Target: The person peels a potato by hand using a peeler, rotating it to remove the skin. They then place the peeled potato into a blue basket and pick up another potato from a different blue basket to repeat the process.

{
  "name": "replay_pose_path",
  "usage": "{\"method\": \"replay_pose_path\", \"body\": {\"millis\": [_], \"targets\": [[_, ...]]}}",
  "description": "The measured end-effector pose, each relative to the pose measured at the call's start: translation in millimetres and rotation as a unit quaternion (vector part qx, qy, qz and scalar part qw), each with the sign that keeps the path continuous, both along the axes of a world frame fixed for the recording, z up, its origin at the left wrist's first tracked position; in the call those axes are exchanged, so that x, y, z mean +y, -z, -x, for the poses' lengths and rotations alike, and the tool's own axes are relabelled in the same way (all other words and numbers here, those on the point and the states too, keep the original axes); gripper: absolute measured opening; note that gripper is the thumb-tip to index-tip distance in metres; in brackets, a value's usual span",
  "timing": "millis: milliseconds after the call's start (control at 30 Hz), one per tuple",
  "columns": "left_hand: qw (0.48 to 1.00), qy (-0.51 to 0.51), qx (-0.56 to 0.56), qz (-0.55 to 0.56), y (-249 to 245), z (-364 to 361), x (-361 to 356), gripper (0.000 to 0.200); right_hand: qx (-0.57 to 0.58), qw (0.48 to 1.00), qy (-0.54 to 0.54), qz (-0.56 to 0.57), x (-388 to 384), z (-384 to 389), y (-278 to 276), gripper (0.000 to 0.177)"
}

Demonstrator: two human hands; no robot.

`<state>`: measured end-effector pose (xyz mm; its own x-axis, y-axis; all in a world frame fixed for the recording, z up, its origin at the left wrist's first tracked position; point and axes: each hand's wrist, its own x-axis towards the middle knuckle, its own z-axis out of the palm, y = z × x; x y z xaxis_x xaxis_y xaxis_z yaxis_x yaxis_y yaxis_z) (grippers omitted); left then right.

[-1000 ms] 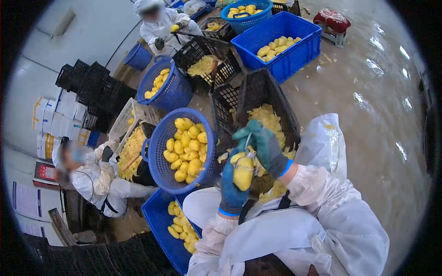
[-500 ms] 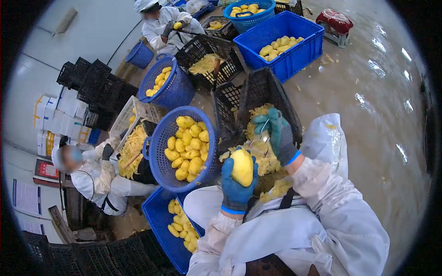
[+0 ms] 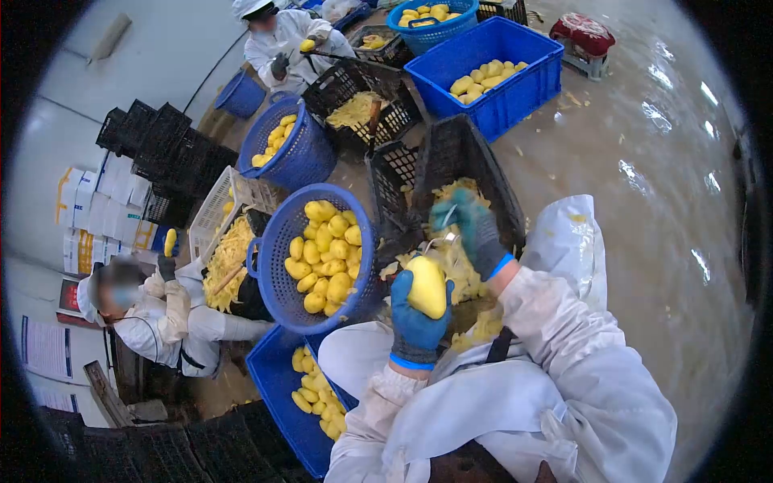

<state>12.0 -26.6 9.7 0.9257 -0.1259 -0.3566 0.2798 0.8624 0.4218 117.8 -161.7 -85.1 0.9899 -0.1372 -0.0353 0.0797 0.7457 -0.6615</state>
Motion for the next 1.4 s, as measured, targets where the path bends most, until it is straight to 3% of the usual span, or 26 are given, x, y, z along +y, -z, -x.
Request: {"method": "replay_pose_path", "body": {"millis": [33,133,167,300,367,467,500,533,633,733,767,867,967,1000,1033,1100,1133,1167,1233,1267,1300,1333,1367,1400], "targets": [[1.0,-0.012,-0.001,-0.018,4,1,5,0.049,0.045,0.998,0.04,0.007,-13,2,-18,0.04],[0.997,0.029,-0.025,-0.072,15,-4,12,0.048,0.002,0.998,-0.042,0.041,6,19,-33,0.043],[0.997,0.052,-0.048,-0.036,16,-4,10,0.046,0.023,0.993,-0.065,0.1,15,23,-38,0.044],[0.993,0.114,-0.032,-0.029,9,-3,18,0.049,0.009,0.993,0.011,-0.12,-14,-22,-31,0.038],[0.992,0.11,-0.055,-0.042,8,-2,18,0.051,0.025,0.995,-0.003,-0.098,-8,-7,-28,0.037],[0.97,0.136,-0.135,-0.151,4,-2,15,0.062,0.069,0.994,-0.081,-0.003,15,26,-73,0.037],[0.973,0.107,-0.117,-0.17,12,0,17,0.064,0.054,0.996,-0.07,-0.026,8,11,-49,0.039],[0.96,0.098,-0.155,-0.211,11,3,19,0.064,0.038,0.996,-0.061,-0.049,1,-3,-24,0.041],[0.895,0.055,-0.26,-0.357,-3,3,24,0.064,0.07,0.994,-0.029,-0.085,-2,6,-47,0.042],[0.759,-0.016,-0.342,-0.554,8,-3,26,0.067,0.044,0.996,-0.069,-0.038,23,23,-57,0.041],[0.746,-0.024,-0.34,-0.573,9,-3,27,0.07,0.033,0.994,-0.065,-0.086,21,15,-52,0.041],[0.815,0.021,-0.351,-0.46,1,-1,29,0.07,0.066,0.993,-0.01,-0.095,-1,2,-40,0.041],[0.861,0.013,-0.289,-0.418,5,-3,24,0.067,0.024,0.996,-0.075,-0.044,15,25,-68,0.043],[0.905,0.047,-0.249,-0.341,2,-4,21,0.067,0.008,0.995,-0.097,-0.013,16,26,-74,0.043],[0.939,0.08,-0.206,-0.262,-3,-3,18,0.066,0.04,0.994,-0.036,-0.097,18,13,-59,0.044],[0.98,0.094,-0.104,-0.139,0,-4,19,0.061,0.026,0.997,-0.023,-0.062,4,7,-51,0.043],[0.946,0.085,-0.162,-0.266,1,-6,20,0.056,0.024,0.999,-0.017,-0.044,0,10,-66,0.042],[0.894,0.078,-0.209,-0.388,3,-4,20,0.053,-0.017,0.998,-0.028,0.052,6,28,-78,0.042],[0.855,0.073,-0.224,-0.462,6,0,16,0.049,-0.033,0.986,-0.077,0.141,24,42,-78,0.043],[0.881,0.073,-0.194,-0.424,7,1,15,0.048,-0.046,0.977,-0.099,0.184,27,43,-77,0.043],[0.905,0.073,-0.162,-0.386,7,3,14,0.048,-0.054,0.993,-0.071,0.082,20,22,-57,0.044],[0.971,0.103,-0.073,-0.204,-3,1,17,0.045,-0.02,0.998,-0.037,0.038,2,7,-50,0.044],[0.994,0.101,0.046,-0.023,-13,0,19,0.043,0.013,1.0,-0.005,-0.008,-15,-7,-45,0.044],[0.995,0.09,0.04,-0.016,-12,0,20,0.041,0.045,0.997,0.029,-0.054,-22,-15,-43,0.044]]}}
